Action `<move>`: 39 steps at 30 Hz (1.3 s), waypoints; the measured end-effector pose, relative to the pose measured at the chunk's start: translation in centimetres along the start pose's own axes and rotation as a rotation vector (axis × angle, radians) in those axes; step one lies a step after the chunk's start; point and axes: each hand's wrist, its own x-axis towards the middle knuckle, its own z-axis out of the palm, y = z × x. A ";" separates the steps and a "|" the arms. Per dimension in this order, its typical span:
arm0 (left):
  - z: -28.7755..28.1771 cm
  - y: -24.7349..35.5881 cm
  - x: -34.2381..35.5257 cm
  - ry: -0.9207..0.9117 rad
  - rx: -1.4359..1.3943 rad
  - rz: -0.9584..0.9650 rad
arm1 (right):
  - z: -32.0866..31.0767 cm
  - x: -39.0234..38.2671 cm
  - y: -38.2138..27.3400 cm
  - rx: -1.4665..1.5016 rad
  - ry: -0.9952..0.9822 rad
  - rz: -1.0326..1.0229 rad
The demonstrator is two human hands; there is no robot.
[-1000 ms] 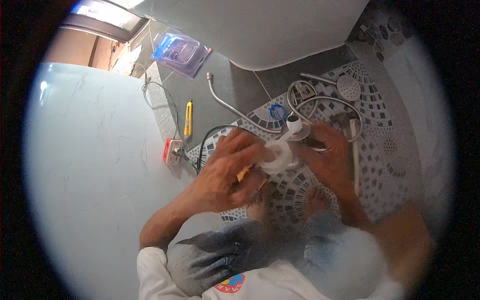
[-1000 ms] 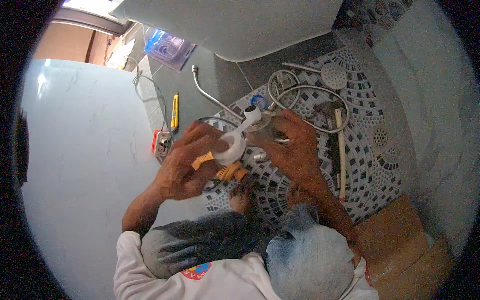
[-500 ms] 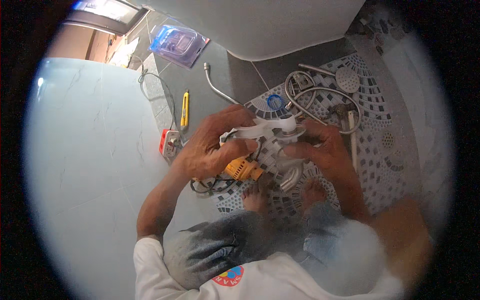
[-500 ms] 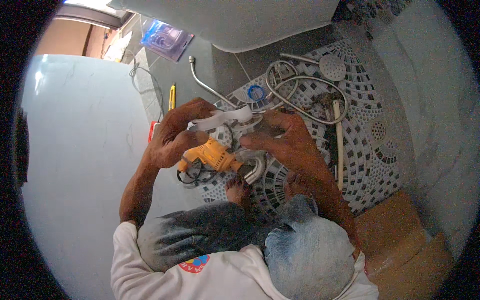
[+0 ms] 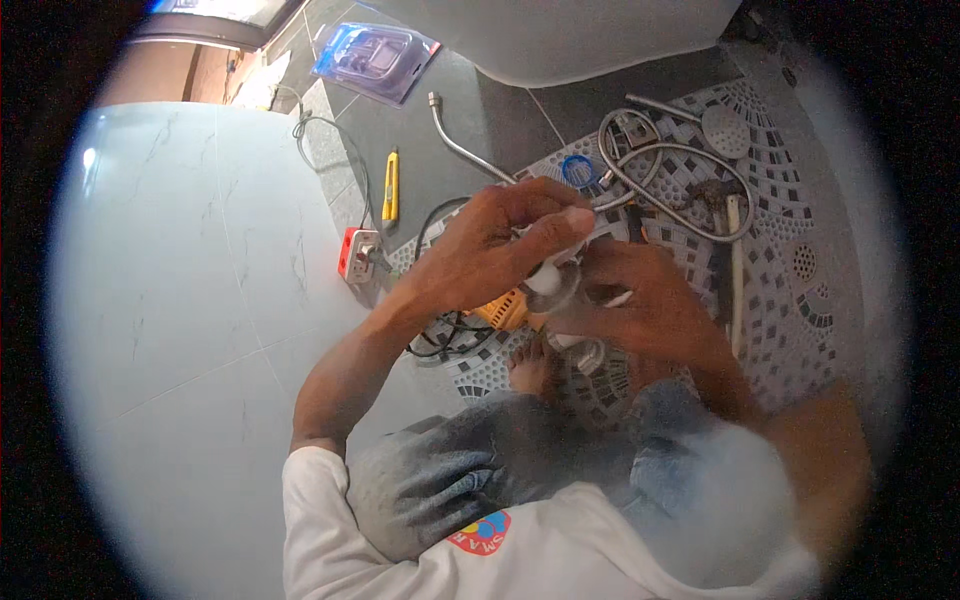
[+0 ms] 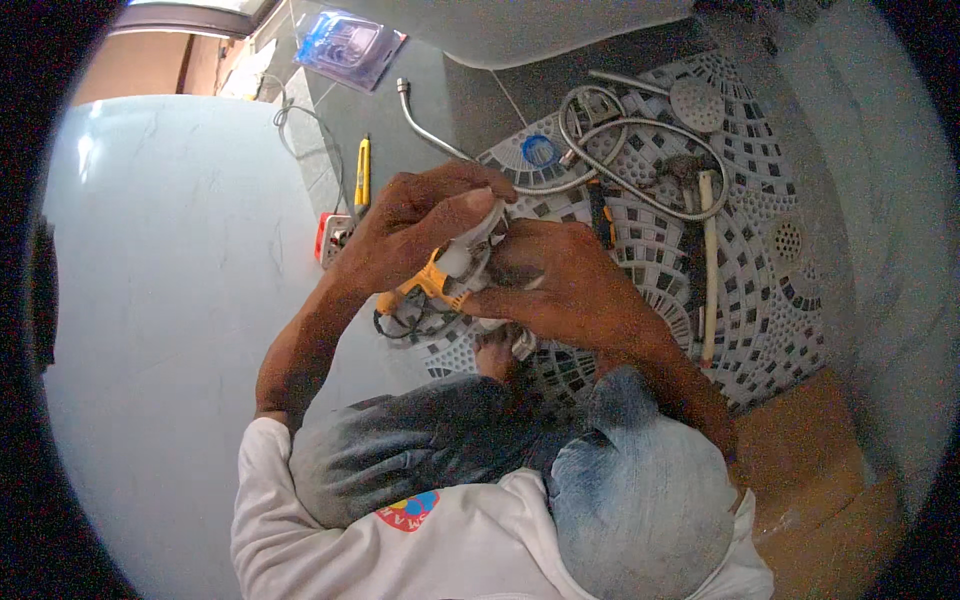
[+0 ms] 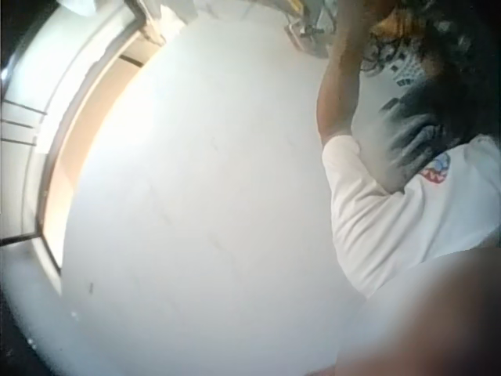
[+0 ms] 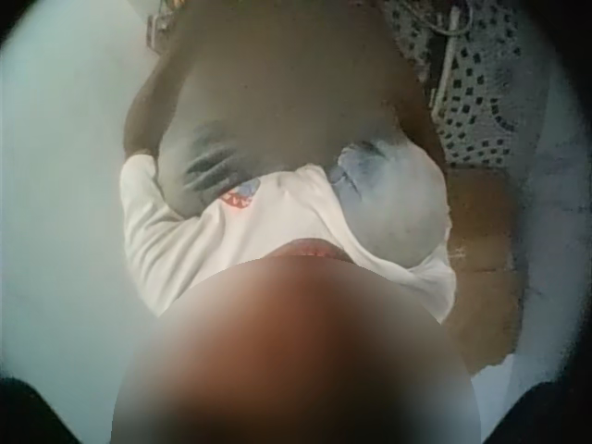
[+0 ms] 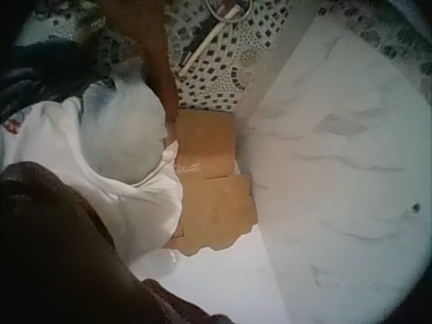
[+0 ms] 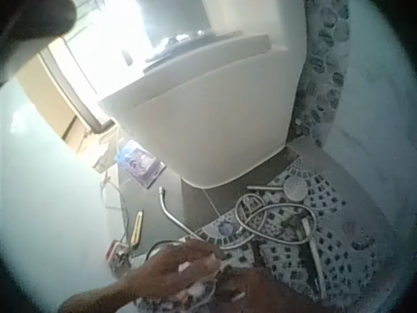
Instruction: Preparing a faucet for installation by wrapping plumber's tape around the threaded connector.
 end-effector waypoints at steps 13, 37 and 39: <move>-0.4 1.0 -1.6 -0.017 0.132 0.280 | -1.0 0.5 0.6 -0.135 0.203 0.092; -1.1 -0.3 0.0 -0.069 0.056 -0.013 | 0.0 0.1 0.2 -0.265 0.084 -0.050; -0.6 0.1 0.3 -0.075 0.055 -0.020 | 0.4 0.2 0.5 -0.261 0.051 -0.085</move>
